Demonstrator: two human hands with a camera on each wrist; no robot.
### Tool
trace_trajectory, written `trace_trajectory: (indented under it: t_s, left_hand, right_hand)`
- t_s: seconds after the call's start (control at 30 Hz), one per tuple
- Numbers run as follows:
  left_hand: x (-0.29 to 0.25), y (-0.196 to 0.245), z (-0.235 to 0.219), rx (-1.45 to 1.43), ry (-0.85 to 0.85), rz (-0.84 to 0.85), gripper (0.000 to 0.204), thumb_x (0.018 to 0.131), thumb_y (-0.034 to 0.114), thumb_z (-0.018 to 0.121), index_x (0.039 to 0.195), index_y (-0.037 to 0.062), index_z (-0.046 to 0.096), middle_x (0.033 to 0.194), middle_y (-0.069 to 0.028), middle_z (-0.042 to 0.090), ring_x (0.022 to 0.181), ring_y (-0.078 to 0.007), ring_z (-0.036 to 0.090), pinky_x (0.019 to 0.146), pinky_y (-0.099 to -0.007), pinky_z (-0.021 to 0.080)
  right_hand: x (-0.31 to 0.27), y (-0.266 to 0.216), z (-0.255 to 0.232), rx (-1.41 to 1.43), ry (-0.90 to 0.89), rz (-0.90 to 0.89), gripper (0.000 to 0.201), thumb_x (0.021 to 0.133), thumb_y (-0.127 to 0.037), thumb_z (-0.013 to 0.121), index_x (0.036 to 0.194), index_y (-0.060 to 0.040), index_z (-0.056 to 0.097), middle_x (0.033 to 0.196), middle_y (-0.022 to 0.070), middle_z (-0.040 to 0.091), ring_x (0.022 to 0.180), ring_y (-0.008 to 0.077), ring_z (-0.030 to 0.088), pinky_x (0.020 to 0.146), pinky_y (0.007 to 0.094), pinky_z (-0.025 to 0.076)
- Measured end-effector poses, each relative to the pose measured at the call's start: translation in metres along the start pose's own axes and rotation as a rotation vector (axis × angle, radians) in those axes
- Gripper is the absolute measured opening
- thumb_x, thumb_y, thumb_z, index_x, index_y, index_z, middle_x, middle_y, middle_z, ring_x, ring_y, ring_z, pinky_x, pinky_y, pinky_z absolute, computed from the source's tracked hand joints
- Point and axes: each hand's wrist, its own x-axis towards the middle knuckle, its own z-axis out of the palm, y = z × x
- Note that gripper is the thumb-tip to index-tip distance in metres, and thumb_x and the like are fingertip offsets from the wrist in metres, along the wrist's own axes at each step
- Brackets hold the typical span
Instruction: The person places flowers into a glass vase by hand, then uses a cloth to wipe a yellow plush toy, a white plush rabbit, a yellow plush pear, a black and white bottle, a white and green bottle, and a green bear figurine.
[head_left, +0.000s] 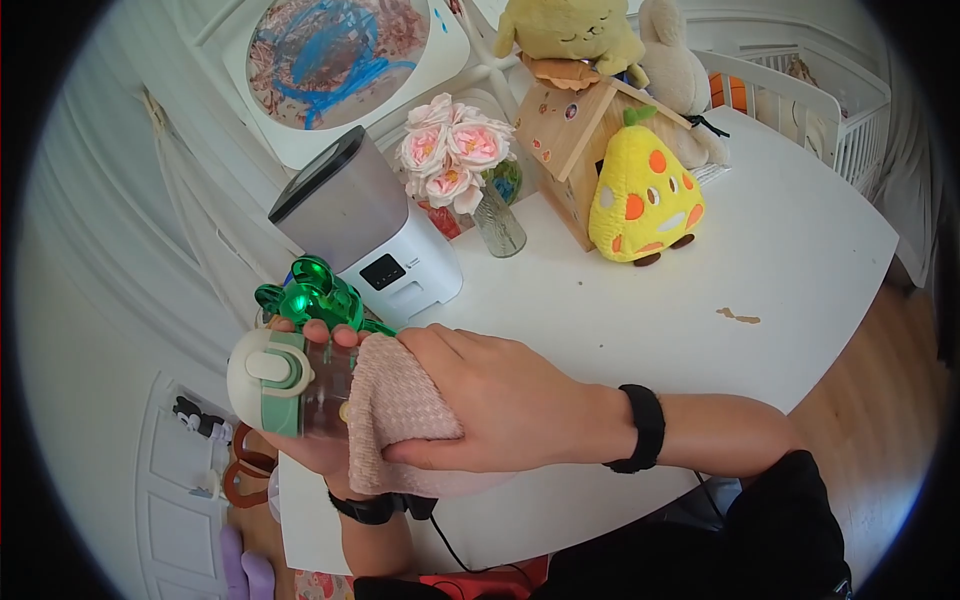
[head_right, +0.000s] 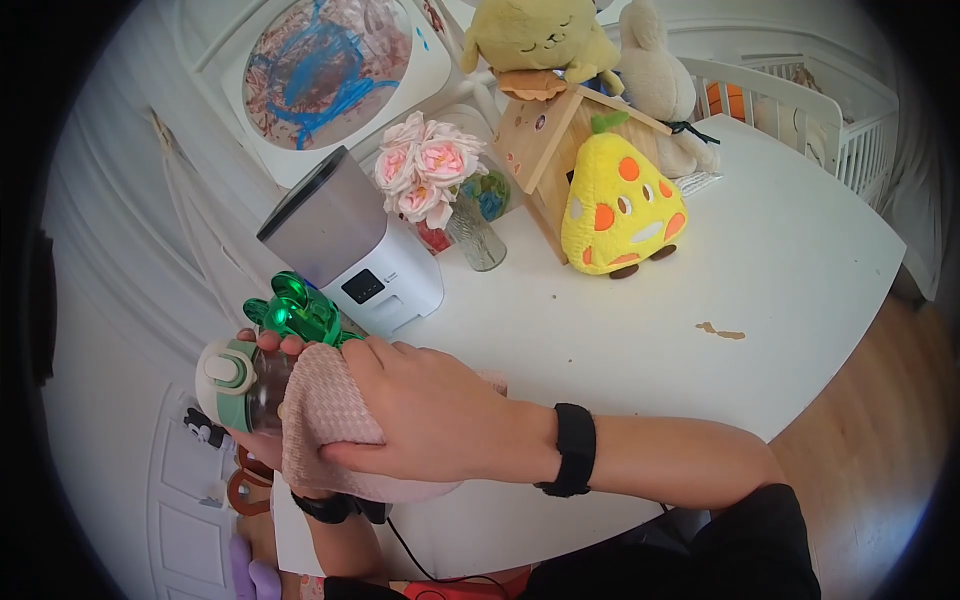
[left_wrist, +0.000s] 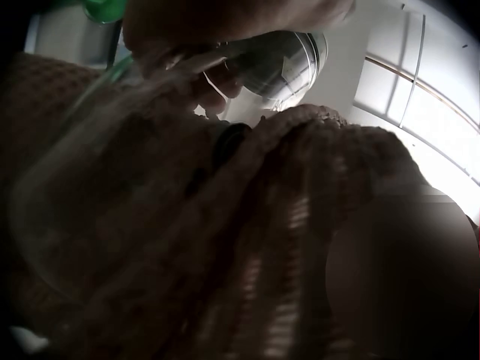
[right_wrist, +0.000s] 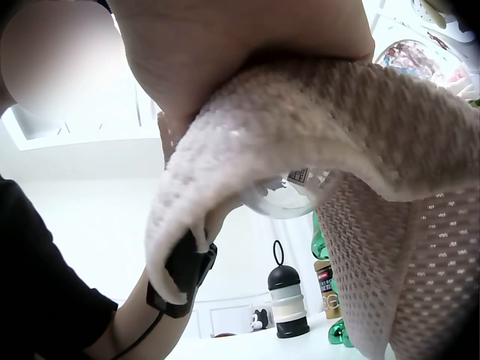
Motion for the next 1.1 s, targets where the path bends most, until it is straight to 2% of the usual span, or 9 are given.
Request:
trace_trajectory:
  t_s: [0.07,0.13,0.3,0.4,0.47,0.53,0.83,0.97,1.1]
  left_hand:
    - [-0.003,-0.011,0.01,-0.005,-0.052,0.015,0.065,0.099,0.064,0.041,0.123,0.0049,0.056,0.113,-0.015,0.064,0.105,-0.0316,0.062,0.098,-0.0489,0.049]
    - [-0.003,-0.015,0.016,0.114,0.179,-0.054,0.066,0.1,0.064,0.04,0.119,0.0034,0.057,0.112,-0.0151,0.063,0.106,-0.0319,0.061,0.099,-0.0471,0.049]
    - [-0.003,-0.014,0.006,0.277,0.125,-0.131,0.08,0.103,0.067,0.031,0.144,0.0008,0.047,0.132,-0.014,0.059,0.12,-0.0237,0.057,0.106,-0.0361,0.044]
    - [-0.024,-0.026,0.01,0.112,-0.055,-0.092,0.071,0.107,0.057,0.035,0.152,0.0023,0.035,0.148,-0.015,0.049,0.134,-0.0266,0.05,0.118,-0.0414,0.036]
    - [-0.03,-0.029,-0.006,0.482,0.2,-0.027,0.071,0.107,0.057,0.033,0.154,0.0038,0.033,0.15,-0.0142,0.047,0.136,-0.0274,0.049,0.118,-0.0421,0.036]
    - [-0.031,-0.02,-0.006,0.201,-0.154,-0.249,0.067,0.108,0.054,0.035,0.154,0.005,0.033,0.151,-0.0141,0.045,0.136,-0.0276,0.049,0.117,-0.0429,0.038]
    - [-0.024,-0.016,0.006,0.476,-0.158,-0.301,0.064,0.097,0.033,0.066,0.147,0.0026,0.04,0.137,-0.0138,0.056,0.127,-0.0265,0.057,0.107,-0.0421,0.048]
    - [-0.028,-0.014,0.004,0.636,-0.271,-0.309,0.066,0.094,0.03,0.07,0.146,0.0028,0.04,0.137,-0.0139,0.056,0.127,-0.0265,0.057,0.107,-0.0418,0.048]
    - [-0.033,-0.014,0.003,0.795,-0.39,-0.319,0.068,0.092,0.027,0.074,0.146,0.003,0.041,0.137,-0.014,0.057,0.127,-0.0264,0.057,0.107,-0.0415,0.048]
  right_hand:
    - [0.001,-0.007,-0.005,0.025,-0.011,0.009,0.071,0.083,-0.045,0.076,0.117,0.0098,0.047,0.106,0.0314,0.06,0.093,0.0459,0.066,0.078,0.0468,0.055]
    - [0.003,-0.014,-0.013,0.16,-0.062,0.066,0.07,0.08,-0.041,0.078,0.119,0.0091,0.046,0.108,0.0305,0.061,0.092,0.046,0.066,0.078,0.0462,0.055]
    - [0.004,-0.015,-0.018,0.286,0.069,-0.009,0.067,0.078,-0.032,0.079,0.121,0.0077,0.047,0.112,0.0286,0.062,0.098,0.0442,0.065,0.082,0.0462,0.053]
    - [0.008,-0.009,-0.016,0.259,0.187,-0.03,0.072,0.078,-0.03,0.078,0.128,0.0089,0.044,0.117,0.0286,0.059,0.107,0.0434,0.062,0.089,0.046,0.051]
    - [0.011,-0.005,-0.014,0.262,0.259,-0.064,0.075,0.079,-0.029,0.077,0.132,0.0101,0.041,0.121,0.0295,0.057,0.113,0.0435,0.059,0.093,0.0461,0.049]
    - [0.011,0.0,-0.013,0.233,0.214,-0.154,0.084,0.084,-0.026,0.074,0.144,0.0129,0.03,0.135,0.0335,0.047,0.128,0.0468,0.048,0.106,0.0465,0.041]
    - [0.016,0.001,-0.023,0.182,0.175,-0.365,0.086,0.096,-0.028,0.064,0.153,0.0131,0.014,0.157,0.0352,0.025,0.148,0.0468,0.026,0.122,0.0473,0.024]
    - [0.02,0.0,-0.036,0.183,0.164,-0.441,0.081,0.097,-0.028,0.064,0.154,0.0095,0.019,0.157,0.031,0.027,0.145,0.044,0.032,0.119,0.0454,0.027]
    - [0.019,-0.008,-0.064,0.375,-0.003,-0.305,0.057,0.097,-0.029,0.067,0.14,0.0027,0.048,0.135,0.019,0.054,0.123,0.0285,0.055,0.105,0.0376,0.043]
